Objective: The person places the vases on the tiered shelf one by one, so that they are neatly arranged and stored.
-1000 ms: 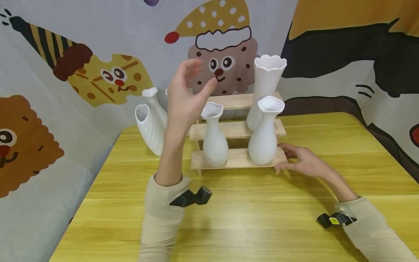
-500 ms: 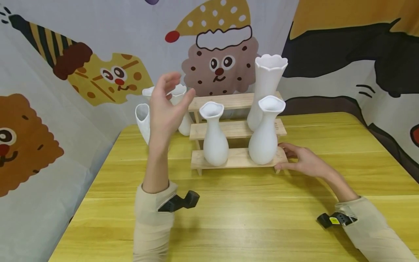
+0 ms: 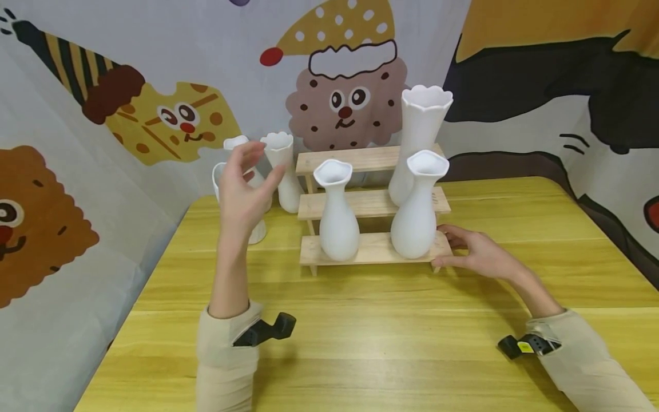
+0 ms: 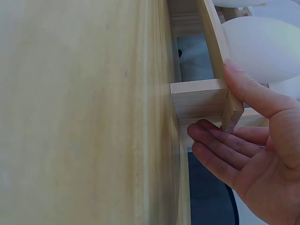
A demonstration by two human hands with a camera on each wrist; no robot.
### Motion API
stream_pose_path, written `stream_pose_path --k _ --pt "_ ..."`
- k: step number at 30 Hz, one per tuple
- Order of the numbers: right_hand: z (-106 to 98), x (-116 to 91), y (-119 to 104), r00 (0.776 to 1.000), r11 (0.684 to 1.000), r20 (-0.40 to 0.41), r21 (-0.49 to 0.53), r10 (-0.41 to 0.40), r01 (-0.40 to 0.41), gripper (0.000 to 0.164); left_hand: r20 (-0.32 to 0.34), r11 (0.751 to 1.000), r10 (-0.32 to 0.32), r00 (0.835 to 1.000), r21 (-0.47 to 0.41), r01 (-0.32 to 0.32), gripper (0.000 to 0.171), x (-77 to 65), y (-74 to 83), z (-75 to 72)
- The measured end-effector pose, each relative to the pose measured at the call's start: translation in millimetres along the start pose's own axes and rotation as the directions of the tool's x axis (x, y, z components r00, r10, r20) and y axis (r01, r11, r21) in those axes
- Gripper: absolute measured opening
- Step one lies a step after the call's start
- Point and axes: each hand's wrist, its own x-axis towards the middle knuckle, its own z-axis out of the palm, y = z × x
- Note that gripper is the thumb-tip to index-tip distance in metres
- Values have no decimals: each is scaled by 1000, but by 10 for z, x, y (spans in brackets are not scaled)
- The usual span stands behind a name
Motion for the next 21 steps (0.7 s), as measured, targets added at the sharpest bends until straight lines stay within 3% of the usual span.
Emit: stream_pose_path --k 6,14,21 --pt "0 11 12 1000 1000 -2 -1 -6 6 69 -15 999 -27 1000 27 27 49 -32 -165 -94" --pt "-2 14 29 1000 1000 -5 -9 -4 4 70 -97 996 -52 994 62 58 45 -49 -419 -180" --pt "4 14 14 1000 999 -18 -22 -24 23 67 -181 995 -2 983 102 20 46 -60 -587 -249"
